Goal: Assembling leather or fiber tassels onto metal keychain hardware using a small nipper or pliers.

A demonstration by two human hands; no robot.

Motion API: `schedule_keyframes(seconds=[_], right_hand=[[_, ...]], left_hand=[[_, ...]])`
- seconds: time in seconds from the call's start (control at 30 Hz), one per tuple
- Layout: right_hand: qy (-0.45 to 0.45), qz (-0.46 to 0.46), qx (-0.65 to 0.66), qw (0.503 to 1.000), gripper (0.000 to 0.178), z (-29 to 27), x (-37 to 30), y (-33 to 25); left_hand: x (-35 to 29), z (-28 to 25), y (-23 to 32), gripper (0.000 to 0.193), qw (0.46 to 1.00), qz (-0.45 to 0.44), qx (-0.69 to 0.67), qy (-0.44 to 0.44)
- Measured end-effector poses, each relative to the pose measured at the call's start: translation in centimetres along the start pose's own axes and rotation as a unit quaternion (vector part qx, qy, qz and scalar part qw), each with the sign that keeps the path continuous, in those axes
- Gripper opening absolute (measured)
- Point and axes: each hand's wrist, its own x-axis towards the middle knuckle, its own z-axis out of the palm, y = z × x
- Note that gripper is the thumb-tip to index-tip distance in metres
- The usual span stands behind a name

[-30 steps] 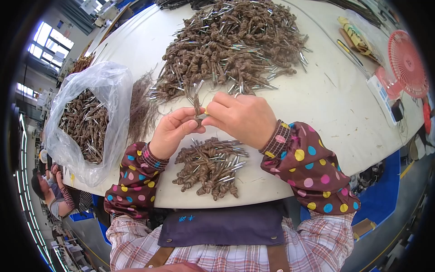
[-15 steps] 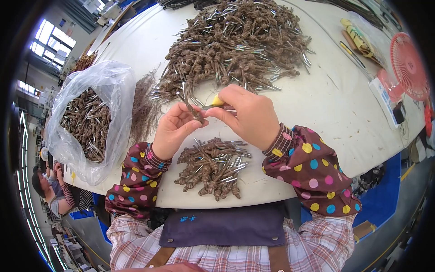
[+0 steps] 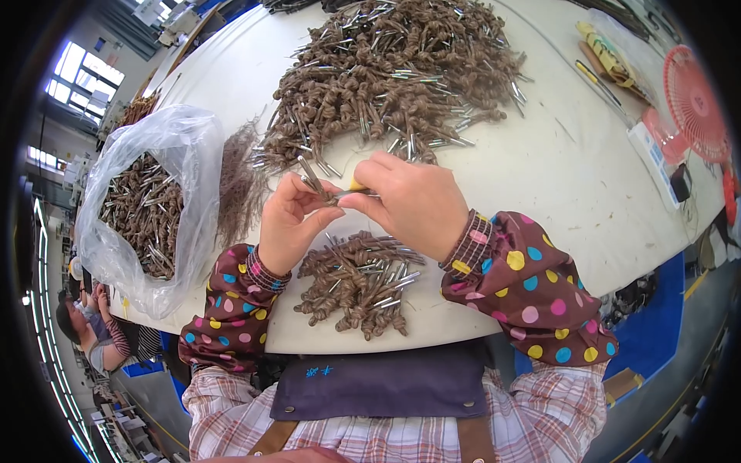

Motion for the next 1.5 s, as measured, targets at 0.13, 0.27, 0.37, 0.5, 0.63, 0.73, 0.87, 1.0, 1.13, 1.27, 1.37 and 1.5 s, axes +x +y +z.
schedule_keyframes(seconds=[0.13, 0.27, 0.37, 0.5, 0.63, 0.73, 0.87, 1.0, 1.13, 1.27, 1.37, 1.5], right_hand=[[-0.003, -0.008, -0.023, 1.0, 0.025, -0.1, 0.1, -0.1], [-0.005, -0.029, -0.078, 0.997, 0.025, -0.3, 0.2, -0.6], [-0.009, -0.041, -0.112, 0.993, 0.024, -0.5, 0.1, -0.9], [0.0, -0.054, -0.124, 0.991, 0.025, -0.3, 0.1, -1.0], [0.019, -0.028, -0.031, 0.999, 0.024, 0.2, 0.0, 0.0], [-0.022, 0.083, 0.126, 0.988, 0.024, -0.2, 0.4, 0.6], [-0.05, 0.111, 0.146, 0.982, 0.026, -0.5, 0.6, 1.1], [-0.045, 0.104, 0.17, 0.979, 0.028, -0.3, 0.4, 0.7], [-0.058, 0.148, 0.248, 0.956, 0.03, 0.1, 0.3, 0.6], [-0.087, 0.198, 0.346, 0.913, 0.033, 0.7, 0.4, 0.4], [-0.07, 0.205, 0.37, 0.903, 0.032, 1.6, 0.4, 1.7], [-0.018, 0.23, 0.334, 0.914, 0.027, 0.7, 0.9, 4.6]], left_hand=[[0.0, 0.0, -0.2, 0.03, 1.0, 0.004, 0.025, 0.004], [0.1, 0.0, -0.2, 0.029, 0.998, 0.005, 0.065, 0.013], [0.1, 0.1, -0.2, 0.028, 0.998, 0.013, 0.068, 0.012], [0.1, 0.2, 0.1, 0.028, 0.997, 0.013, 0.073, 0.001], [0.2, 0.1, 0.2, 0.03, 0.999, 0.011, 0.031, -0.015], [0.2, 0.1, 0.3, 0.03, 0.999, 0.003, -0.017, -0.028], [0.2, -0.1, 0.2, 0.029, 0.995, -0.047, -0.064, -0.052], [0.0, 0.0, 0.4, 0.029, 0.993, -0.07, -0.086, -0.033], [0.0, 0.0, 0.4, 0.03, 0.997, -0.048, -0.041, -0.037], [0.1, 0.1, 0.4, 0.027, 0.998, 0.0, 0.042, -0.047], [0.3, -0.7, 1.5, 0.025, 0.978, 0.037, 0.184, -0.096], [-0.3, -1.5, 5.1, 0.028, 0.902, 0.035, 0.358, -0.239]])
